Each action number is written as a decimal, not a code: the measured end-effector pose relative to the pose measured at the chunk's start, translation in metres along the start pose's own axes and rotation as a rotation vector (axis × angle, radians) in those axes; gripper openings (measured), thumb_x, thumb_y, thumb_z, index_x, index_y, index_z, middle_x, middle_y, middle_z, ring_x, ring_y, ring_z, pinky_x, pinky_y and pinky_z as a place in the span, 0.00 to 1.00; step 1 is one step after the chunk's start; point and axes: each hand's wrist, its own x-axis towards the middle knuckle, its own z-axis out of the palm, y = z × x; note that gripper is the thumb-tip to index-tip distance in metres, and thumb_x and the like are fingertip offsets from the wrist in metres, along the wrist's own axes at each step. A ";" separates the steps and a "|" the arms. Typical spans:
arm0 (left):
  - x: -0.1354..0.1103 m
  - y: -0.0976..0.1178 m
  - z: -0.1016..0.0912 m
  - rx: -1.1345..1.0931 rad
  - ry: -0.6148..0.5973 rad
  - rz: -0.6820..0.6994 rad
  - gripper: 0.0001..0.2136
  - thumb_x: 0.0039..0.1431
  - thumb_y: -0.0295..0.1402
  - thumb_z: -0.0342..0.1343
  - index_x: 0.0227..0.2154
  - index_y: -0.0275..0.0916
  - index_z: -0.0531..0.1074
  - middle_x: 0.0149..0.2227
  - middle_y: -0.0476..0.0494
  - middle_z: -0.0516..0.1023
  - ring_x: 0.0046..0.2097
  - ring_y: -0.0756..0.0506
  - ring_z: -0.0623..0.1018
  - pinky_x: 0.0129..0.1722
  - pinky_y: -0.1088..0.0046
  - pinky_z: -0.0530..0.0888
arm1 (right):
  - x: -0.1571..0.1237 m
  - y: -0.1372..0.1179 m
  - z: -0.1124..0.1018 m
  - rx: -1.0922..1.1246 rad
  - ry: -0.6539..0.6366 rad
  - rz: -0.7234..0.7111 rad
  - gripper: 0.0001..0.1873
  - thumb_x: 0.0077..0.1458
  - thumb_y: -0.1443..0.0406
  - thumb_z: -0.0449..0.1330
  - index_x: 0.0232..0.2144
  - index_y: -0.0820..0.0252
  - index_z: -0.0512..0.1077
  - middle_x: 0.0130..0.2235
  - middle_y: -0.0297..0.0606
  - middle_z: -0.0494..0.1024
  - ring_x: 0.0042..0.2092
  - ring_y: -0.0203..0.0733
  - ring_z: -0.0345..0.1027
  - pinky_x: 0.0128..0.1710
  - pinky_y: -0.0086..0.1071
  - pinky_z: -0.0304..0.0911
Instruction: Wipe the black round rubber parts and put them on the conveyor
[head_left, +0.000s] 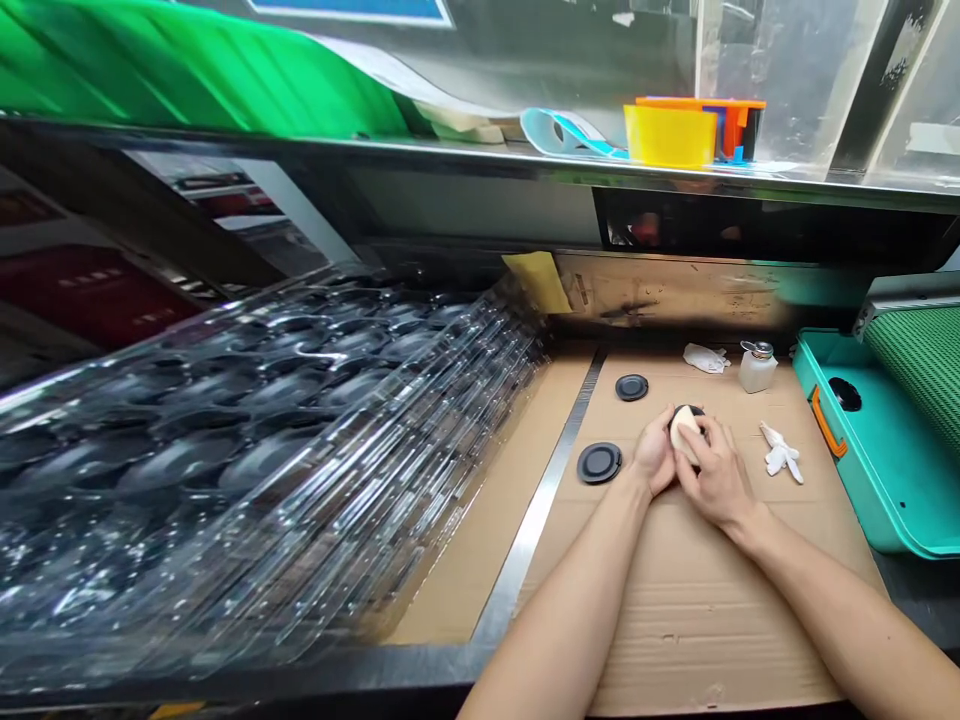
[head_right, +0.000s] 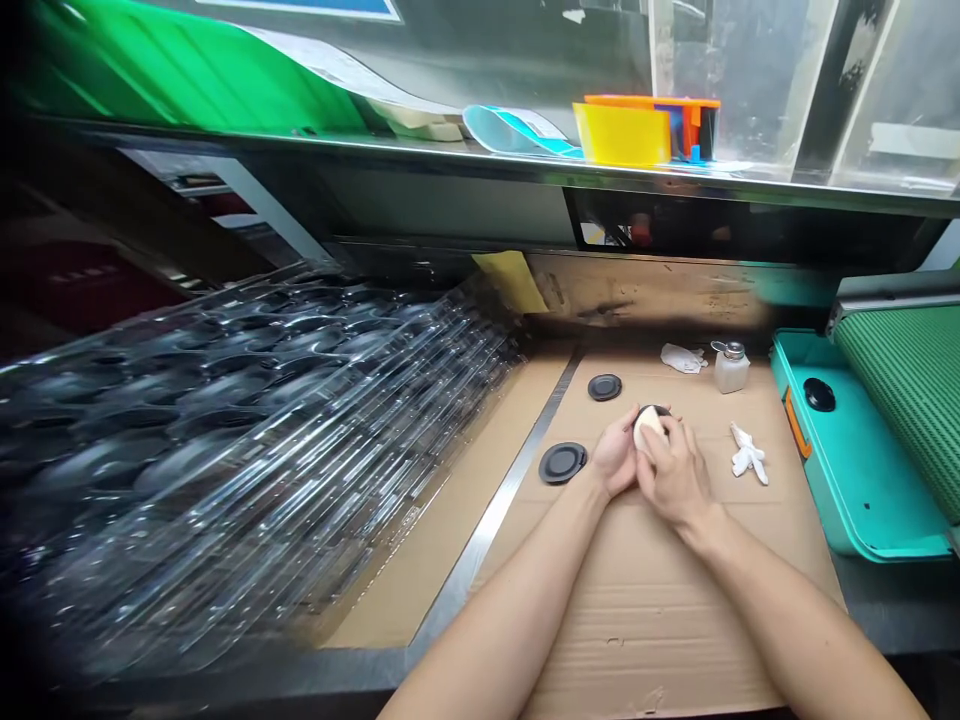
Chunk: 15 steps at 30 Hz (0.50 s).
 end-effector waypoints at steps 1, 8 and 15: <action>0.001 0.001 0.000 -0.012 -0.003 -0.009 0.21 0.72 0.41 0.42 0.44 0.31 0.77 0.43 0.32 0.82 0.47 0.40 0.82 0.52 0.62 0.77 | 0.001 -0.003 0.002 -0.003 -0.020 -0.012 0.21 0.65 0.62 0.53 0.58 0.56 0.72 0.57 0.48 0.69 0.51 0.50 0.64 0.51 0.42 0.67; 0.006 -0.001 -0.002 -0.025 0.041 0.009 0.20 0.72 0.39 0.43 0.46 0.31 0.77 0.43 0.34 0.83 0.48 0.40 0.82 0.56 0.63 0.75 | 0.009 -0.002 0.009 -0.092 -0.009 0.078 0.23 0.66 0.61 0.52 0.60 0.57 0.71 0.56 0.51 0.69 0.52 0.53 0.63 0.51 0.45 0.66; 0.007 -0.006 -0.003 0.005 0.070 0.028 0.19 0.72 0.38 0.44 0.37 0.33 0.77 0.41 0.34 0.83 0.49 0.41 0.81 0.55 0.63 0.75 | 0.009 -0.001 0.007 -0.184 -0.009 0.137 0.23 0.66 0.61 0.50 0.59 0.62 0.71 0.56 0.54 0.70 0.52 0.56 0.62 0.51 0.46 0.66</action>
